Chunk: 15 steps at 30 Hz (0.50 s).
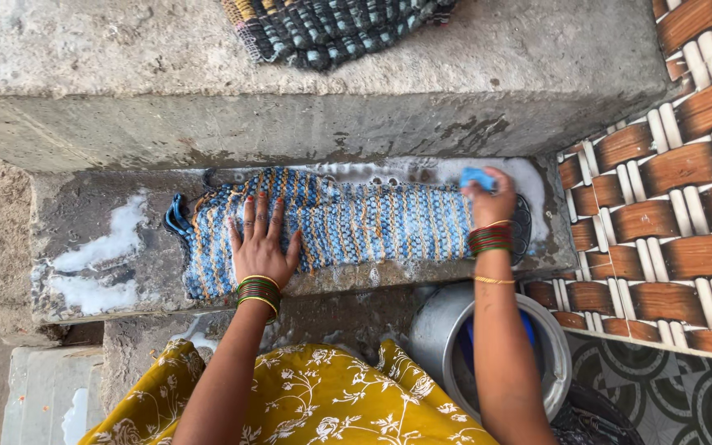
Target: The person washes a rug by hand, scrubbing it with a brush and soap on a concrete step before rinsing it in a bucket of water and wringing it out.
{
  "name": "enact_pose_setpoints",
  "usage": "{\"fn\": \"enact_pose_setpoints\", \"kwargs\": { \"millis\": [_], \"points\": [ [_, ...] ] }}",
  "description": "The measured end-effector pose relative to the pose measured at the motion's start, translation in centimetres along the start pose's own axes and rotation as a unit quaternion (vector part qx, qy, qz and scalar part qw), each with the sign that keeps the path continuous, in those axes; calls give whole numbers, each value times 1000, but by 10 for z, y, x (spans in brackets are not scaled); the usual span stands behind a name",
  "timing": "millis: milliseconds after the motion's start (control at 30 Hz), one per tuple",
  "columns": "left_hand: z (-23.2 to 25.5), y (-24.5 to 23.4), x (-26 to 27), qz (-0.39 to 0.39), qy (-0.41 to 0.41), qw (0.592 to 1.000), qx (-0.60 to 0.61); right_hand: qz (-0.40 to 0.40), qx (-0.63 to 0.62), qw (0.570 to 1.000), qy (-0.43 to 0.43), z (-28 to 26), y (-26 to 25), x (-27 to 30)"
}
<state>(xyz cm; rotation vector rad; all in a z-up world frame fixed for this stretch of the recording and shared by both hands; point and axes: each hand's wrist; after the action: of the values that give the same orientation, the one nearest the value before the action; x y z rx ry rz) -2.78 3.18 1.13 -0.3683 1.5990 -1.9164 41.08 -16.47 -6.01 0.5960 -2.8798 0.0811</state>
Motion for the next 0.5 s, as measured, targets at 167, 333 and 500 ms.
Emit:
{"fn": "enact_pose_setpoints", "kwargs": {
  "millis": [167,333,500],
  "points": [
    [2,-4,0,-8,-8,1000,10,163,10,985,-58,19,-8,-30],
    [2,-5,-1,3,-5,1000,16,181,360,881,-248,25,59,38],
    [1,-5,0,-6,-5,1000,20,-81,599,780,-163,19,184,194]
  ]
}}
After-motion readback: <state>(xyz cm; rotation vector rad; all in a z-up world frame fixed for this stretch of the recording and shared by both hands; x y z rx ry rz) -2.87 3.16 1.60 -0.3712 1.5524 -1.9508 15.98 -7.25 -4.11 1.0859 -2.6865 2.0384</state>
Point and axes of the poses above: each hand's wrist, its own x-axis away from the middle knuckle, its own y-axis out of the palm, z = x × y, and after that the axes turned 15 degrees about y, right-handed
